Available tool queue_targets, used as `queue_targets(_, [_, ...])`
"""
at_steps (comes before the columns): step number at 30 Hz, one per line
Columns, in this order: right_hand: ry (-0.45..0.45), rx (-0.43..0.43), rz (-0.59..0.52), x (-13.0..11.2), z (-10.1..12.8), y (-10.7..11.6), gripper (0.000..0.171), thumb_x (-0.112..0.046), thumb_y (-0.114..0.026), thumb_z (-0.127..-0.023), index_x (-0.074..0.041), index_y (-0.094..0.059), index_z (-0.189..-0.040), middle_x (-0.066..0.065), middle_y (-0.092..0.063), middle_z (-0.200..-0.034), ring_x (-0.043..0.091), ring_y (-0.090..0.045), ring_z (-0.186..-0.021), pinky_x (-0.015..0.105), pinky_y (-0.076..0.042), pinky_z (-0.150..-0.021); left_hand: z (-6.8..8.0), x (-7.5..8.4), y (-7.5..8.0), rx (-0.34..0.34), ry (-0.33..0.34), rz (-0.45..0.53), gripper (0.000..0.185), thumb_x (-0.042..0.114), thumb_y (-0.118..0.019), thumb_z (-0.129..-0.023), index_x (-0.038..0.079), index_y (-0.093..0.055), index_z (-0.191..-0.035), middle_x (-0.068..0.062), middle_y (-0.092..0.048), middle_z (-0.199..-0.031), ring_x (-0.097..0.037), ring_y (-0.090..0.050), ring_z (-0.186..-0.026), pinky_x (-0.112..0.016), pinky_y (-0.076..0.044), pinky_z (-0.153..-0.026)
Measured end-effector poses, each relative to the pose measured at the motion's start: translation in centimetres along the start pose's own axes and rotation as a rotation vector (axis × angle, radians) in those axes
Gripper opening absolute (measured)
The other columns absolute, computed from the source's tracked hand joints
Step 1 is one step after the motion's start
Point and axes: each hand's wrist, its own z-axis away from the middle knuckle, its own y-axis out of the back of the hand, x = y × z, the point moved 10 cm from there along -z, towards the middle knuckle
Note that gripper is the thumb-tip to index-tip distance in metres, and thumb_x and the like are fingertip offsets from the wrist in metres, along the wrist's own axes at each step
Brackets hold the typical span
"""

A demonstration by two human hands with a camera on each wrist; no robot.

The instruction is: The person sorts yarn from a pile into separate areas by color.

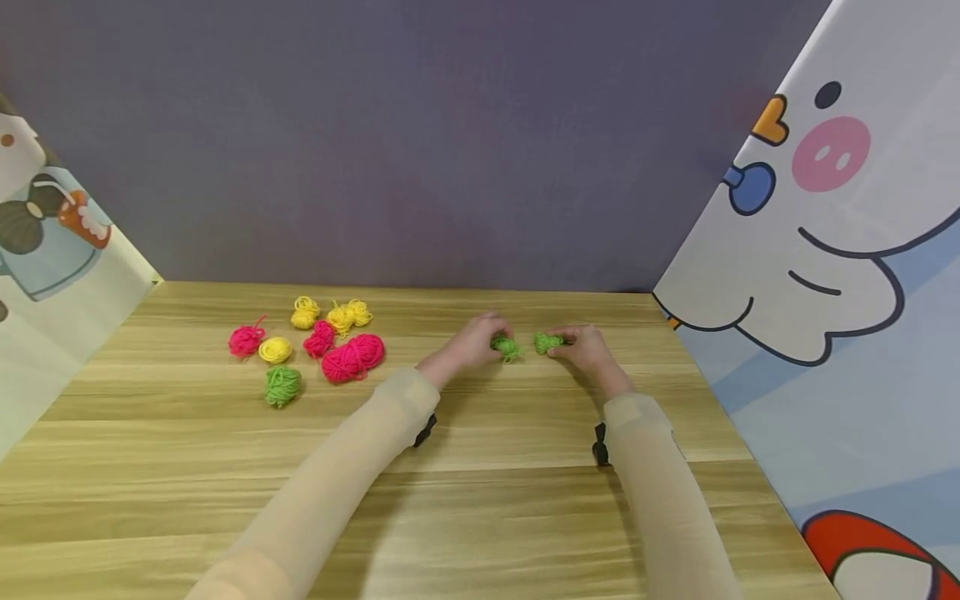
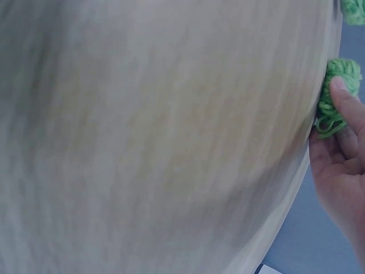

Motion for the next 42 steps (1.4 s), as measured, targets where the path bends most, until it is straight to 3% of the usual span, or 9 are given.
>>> queue_targets(9, [-0.014,-0.007,-0.015,0.3,0.0,-0.1,0.041,-0.016,-0.07,-0.085,-0.004,-0.061,-0.124,0.02,-0.055,-0.131,0.037,-0.05,-0.122,0.048,-0.044,-0.099,0.1,-1.4,-0.2,-0.017,0.096,0.152,0.037,0.006,-0.077,-0.077,0.005,-0.063,-0.111,-0.009,-0.06,-0.117,-0.023,-0.055,-0.11,-0.031,-0.045,-0.097])
queue_targets(17, [-0.028,-0.017,-0.016,0.3,0.1,-0.2,0.042,-0.017,-0.07,-0.086,-0.005,-0.061,-0.125,0.02,-0.053,-0.133,0.038,-0.048,-0.124,0.049,-0.043,-0.1,0.6,-3.2,-0.3,0.005,0.25,0.287,0.039,0.009,-0.078,-0.077,0.005,-0.057,-0.11,-0.007,-0.057,-0.098,-0.017,-0.054,-0.09,-0.026,-0.049,-0.078])
queue_targets(26, [-0.03,-0.02,-0.017,0.3,0.2,-0.1,0.042,-0.016,-0.069,-0.086,-0.007,-0.06,-0.126,0.019,-0.053,-0.134,0.037,-0.047,-0.125,0.049,-0.042,-0.101,0.4,-2.9,-0.5,0.029,0.251,0.329,0.029,0.0,-0.075,-0.077,0.0,-0.06,-0.102,-0.014,-0.061,-0.1,-0.018,-0.053,-0.086,-0.023,-0.047,-0.075])
queue_targets(33, [-0.015,-0.011,-0.011,0.2,0.1,0.0,0.041,-0.016,-0.07,-0.085,-0.005,-0.061,-0.124,0.02,-0.054,-0.132,0.037,-0.049,-0.123,0.049,-0.042,-0.101,0.6,-2.9,-0.6,0.014,0.253,0.424,0.03,-0.005,-0.072,-0.077,-0.002,-0.061,-0.105,-0.016,-0.061,-0.104,-0.022,-0.056,-0.094,-0.026,-0.049,-0.081])
queue_targets(42, [-0.012,-0.019,0.005,0.3,0.1,-0.2,0.043,-0.017,-0.069,-0.086,-0.006,-0.06,-0.126,0.02,-0.053,-0.133,0.038,-0.048,-0.124,0.05,-0.042,-0.101,1.2,-2.6,-0.1,-0.002,0.233,0.453,0.032,-0.001,-0.07,-0.081,-0.003,-0.06,-0.111,-0.016,-0.062,-0.108,-0.025,-0.057,-0.101,-0.027,-0.05,-0.085])
